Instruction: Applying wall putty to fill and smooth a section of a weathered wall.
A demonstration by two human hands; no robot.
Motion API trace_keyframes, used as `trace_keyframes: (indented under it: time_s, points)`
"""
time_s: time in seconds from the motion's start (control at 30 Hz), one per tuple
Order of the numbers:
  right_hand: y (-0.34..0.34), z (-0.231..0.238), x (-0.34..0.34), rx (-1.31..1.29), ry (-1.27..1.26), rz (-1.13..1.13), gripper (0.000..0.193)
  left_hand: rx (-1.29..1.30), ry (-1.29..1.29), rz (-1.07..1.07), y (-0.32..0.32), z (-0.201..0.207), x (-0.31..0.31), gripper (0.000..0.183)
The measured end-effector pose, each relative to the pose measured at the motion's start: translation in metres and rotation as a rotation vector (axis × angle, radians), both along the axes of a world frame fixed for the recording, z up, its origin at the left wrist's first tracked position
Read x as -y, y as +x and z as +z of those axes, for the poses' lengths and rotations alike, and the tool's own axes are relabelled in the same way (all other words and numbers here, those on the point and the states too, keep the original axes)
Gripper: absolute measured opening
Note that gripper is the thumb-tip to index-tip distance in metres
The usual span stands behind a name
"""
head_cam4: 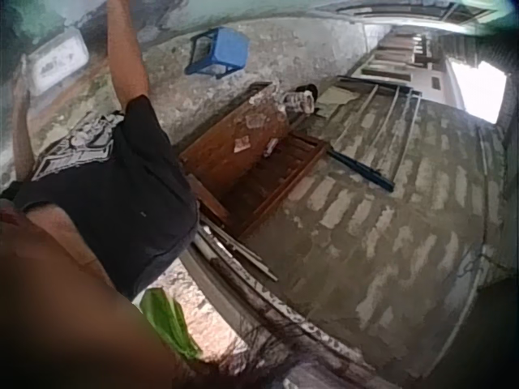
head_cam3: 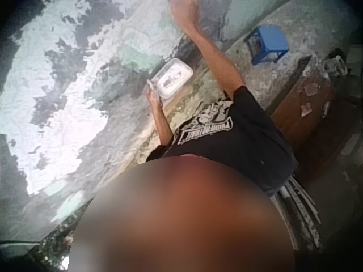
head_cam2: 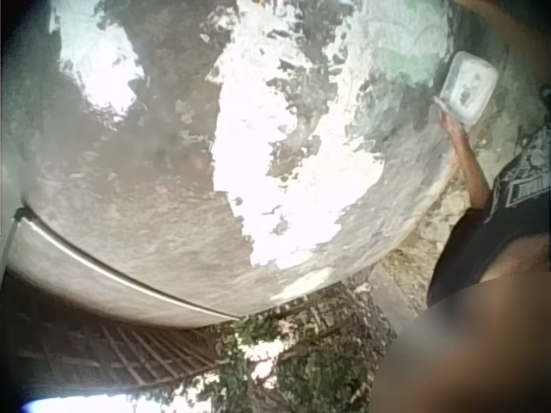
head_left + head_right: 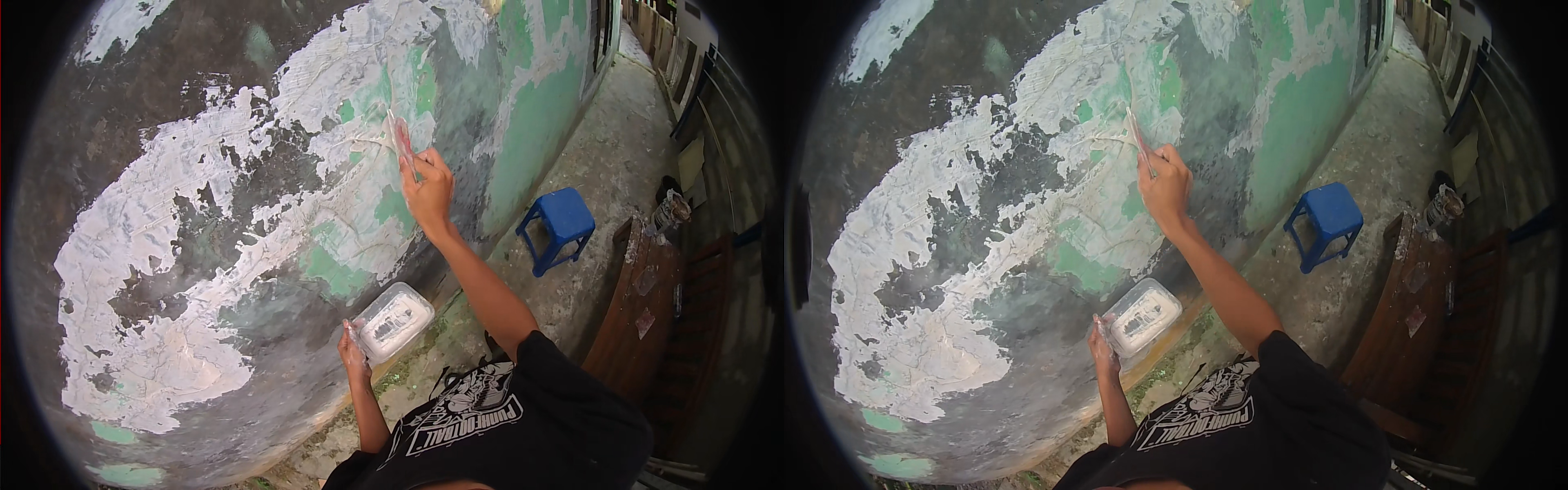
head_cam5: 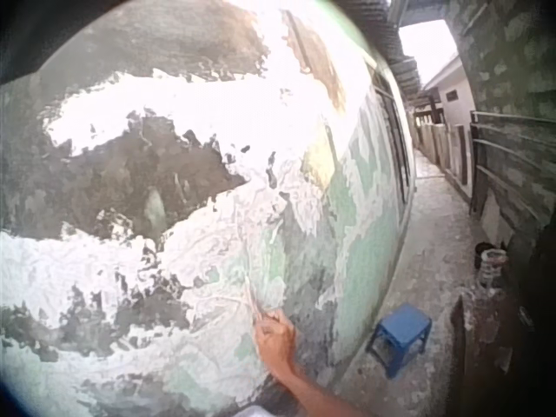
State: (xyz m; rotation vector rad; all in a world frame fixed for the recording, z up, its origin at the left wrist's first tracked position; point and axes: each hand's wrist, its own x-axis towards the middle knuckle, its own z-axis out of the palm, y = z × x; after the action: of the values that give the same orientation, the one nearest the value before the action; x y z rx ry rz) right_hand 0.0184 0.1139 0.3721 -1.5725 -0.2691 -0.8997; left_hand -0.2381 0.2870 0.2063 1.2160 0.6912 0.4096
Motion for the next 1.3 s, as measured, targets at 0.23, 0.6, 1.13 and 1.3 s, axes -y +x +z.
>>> trace_keyframes:
  time_s: [0.23,0.6,1.13,1.3]
  points:
    - [-0.001,0.014,-0.033,-0.005,-0.026,-0.015,0.013,0.005,0.014,-0.036,-0.002,-0.021,-0.017,0.048]
    - [0.004,0.021,-0.032,-0.004,-0.115,-0.137,0.022,-0.042,0.034,-0.061,-0.005,-0.033,-0.018,0.047]
    - [-0.084,-0.033,0.044,-0.086,-0.038,0.759,0.013,0.020,-0.013,-0.123,0.027,0.003,-0.006,0.047]
    - [-0.092,-0.014,0.054,-0.051,-0.335,0.617,0.010,0.035,0.004,-0.143,0.032,0.024,0.002,0.047]
